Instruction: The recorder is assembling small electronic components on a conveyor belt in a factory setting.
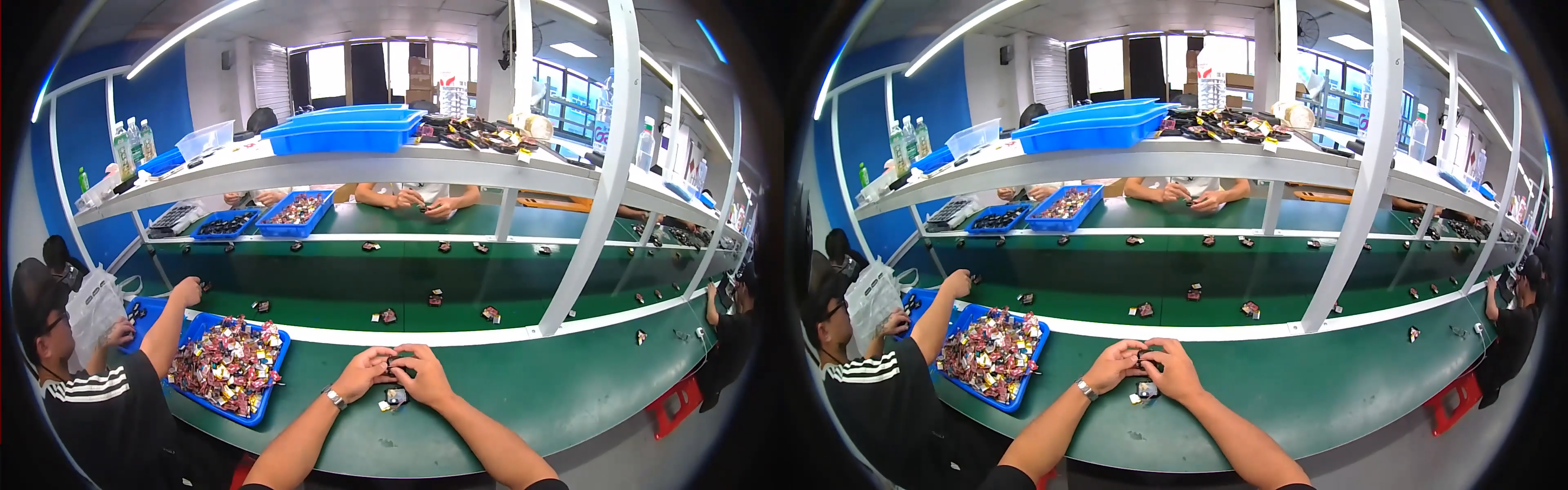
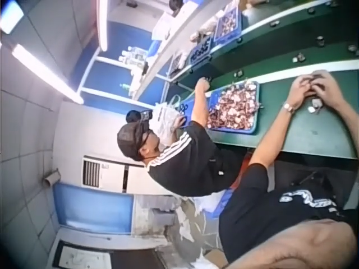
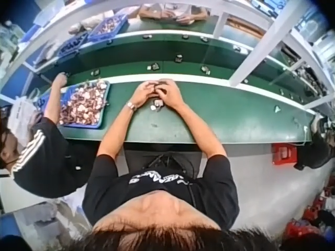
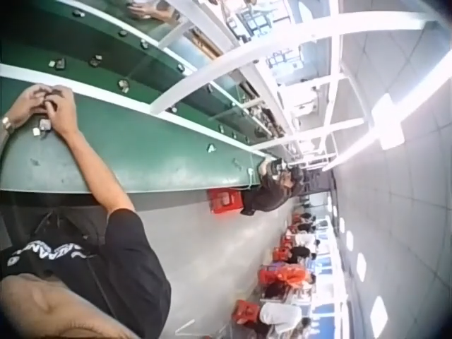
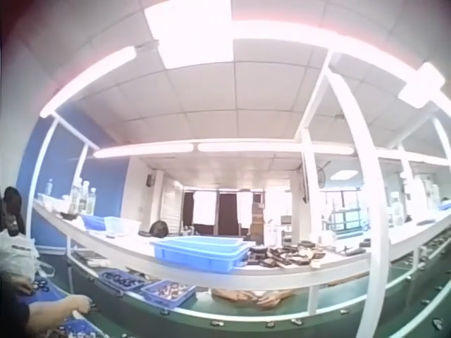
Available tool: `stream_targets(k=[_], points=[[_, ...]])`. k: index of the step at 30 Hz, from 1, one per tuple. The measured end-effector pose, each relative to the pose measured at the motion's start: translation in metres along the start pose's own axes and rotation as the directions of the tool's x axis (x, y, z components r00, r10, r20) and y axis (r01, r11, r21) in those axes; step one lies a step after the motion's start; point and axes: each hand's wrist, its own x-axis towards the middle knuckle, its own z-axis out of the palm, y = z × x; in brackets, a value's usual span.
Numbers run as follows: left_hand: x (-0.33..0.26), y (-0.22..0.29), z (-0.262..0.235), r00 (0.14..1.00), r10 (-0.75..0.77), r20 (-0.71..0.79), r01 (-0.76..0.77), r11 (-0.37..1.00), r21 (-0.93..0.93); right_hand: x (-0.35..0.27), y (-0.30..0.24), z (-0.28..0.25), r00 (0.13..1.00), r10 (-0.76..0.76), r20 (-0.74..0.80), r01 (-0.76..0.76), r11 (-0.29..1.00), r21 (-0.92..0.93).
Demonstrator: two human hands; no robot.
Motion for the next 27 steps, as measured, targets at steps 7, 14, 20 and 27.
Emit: stream_targets(k=[7,14,20,27], points=[[0.0,-0.002,-0.002,1.0,0.013,0.004,-0.013,1.0,0.012,-0.001,0.005,0.003,1.0,0.013,0.01,-0.013,1.0,0.014],[0.001,-0.003,-0.001,0.999,0.034,0.008,-0.034,0.999,0.012,-0.003,0.003,0.006,0.992,0.124,0.013,-0.125,0.989,0.078],[-0.004,-0.001,-0.001,0.997,0.076,0.0,-0.076,0.997,0.028,-0.005,0.001,0.01,0.998,0.069,-0.008,-0.068,0.993,0.097],[-0.003,-0.003,0.001,0.998,0.058,0.005,-0.058,0.998,0.008,-0.006,0.002,0.012,0.997,0.066,-0.046,-0.063,0.996,0.058]])
